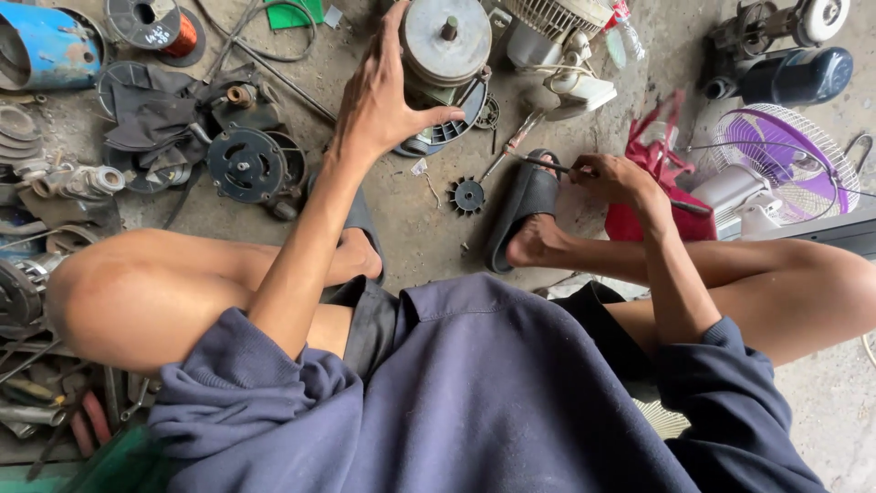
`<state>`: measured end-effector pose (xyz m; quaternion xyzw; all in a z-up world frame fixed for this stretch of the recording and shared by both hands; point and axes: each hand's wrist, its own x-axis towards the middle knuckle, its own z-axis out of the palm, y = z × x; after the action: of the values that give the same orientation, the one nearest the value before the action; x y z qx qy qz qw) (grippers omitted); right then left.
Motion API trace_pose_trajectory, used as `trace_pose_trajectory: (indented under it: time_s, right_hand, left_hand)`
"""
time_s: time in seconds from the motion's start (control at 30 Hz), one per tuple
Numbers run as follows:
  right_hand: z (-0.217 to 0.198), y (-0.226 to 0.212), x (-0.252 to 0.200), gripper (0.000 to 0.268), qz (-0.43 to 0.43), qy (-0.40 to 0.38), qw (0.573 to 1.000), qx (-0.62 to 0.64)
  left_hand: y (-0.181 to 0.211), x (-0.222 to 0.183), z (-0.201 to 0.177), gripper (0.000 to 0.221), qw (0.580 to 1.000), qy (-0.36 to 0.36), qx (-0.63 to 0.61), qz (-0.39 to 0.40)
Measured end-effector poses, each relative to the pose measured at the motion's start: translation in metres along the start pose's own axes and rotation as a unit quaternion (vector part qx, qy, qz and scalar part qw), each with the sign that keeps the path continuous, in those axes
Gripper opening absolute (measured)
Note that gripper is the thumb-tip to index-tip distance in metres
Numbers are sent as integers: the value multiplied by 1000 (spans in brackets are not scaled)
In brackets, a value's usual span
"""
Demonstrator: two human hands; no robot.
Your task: Disassembling a motor assembly using a T-wrench and other hand tools to access and remove internal components.
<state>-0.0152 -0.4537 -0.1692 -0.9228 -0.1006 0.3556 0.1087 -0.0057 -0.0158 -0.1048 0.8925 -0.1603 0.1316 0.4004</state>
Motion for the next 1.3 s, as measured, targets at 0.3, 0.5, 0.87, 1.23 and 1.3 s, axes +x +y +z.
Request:
trace_pose_trajectory:
  time_s: [0.3,0.5,0.87,1.23,1.3]
  right_hand:
    - [-21,-17,-32,46,9,4,1000,12]
    - [-28,3,-46,42,-28,70,972,222]
    - [-26,0,-41,94,-64,240,968,38]
    - [36,42,-15,15,-12,19,938,-346]
    - [9,59,-22,18,5,-12,920,-391]
  left_hand:
    - [14,1,-20,129,999,-42,6,-2]
    - [-1,-2,-18,131,998,-52,41,-22]
    - [9,3,-23,127,999,-44,-11,-3]
    - [12,4,-17,130,1000,-18,4,-23]
    - [9,5,-14,130,1000,-8,-4,-5]
